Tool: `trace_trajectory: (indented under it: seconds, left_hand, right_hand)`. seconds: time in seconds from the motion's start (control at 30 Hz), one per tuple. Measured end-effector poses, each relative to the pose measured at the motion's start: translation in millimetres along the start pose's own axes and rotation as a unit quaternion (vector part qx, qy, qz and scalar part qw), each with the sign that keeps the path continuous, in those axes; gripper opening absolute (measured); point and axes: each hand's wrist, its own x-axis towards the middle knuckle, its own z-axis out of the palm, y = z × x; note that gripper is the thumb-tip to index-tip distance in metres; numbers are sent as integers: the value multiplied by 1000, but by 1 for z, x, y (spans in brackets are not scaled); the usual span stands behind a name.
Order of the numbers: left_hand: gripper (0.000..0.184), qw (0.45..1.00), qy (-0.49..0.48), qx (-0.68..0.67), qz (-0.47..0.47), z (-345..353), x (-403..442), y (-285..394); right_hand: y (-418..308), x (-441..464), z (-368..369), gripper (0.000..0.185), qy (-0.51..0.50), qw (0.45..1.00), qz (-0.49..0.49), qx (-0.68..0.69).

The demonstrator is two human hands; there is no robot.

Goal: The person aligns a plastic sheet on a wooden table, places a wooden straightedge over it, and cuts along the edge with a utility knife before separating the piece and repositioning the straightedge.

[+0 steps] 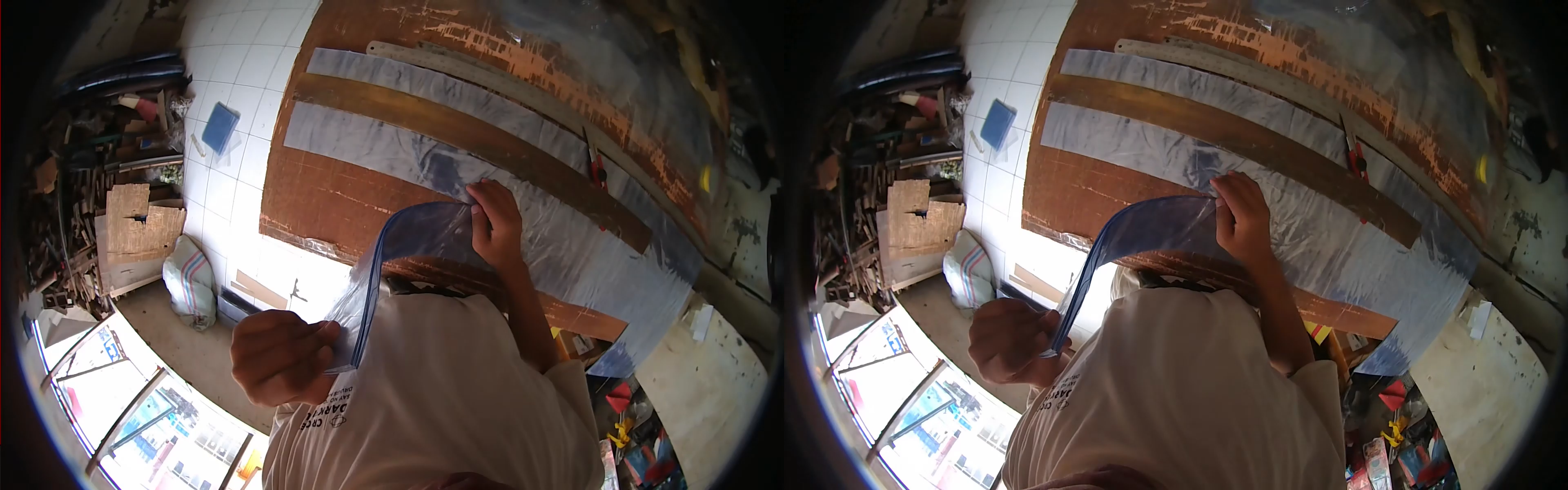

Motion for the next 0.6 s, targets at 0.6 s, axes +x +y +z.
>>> trace_trajectory:
  seconds: [0.6]
  left_hand:
    - [29, 977, 72, 117, -164, 9, -10, 24]
  right_hand:
    - [-62, 49, 16, 18, -154, 938, 129, 284]
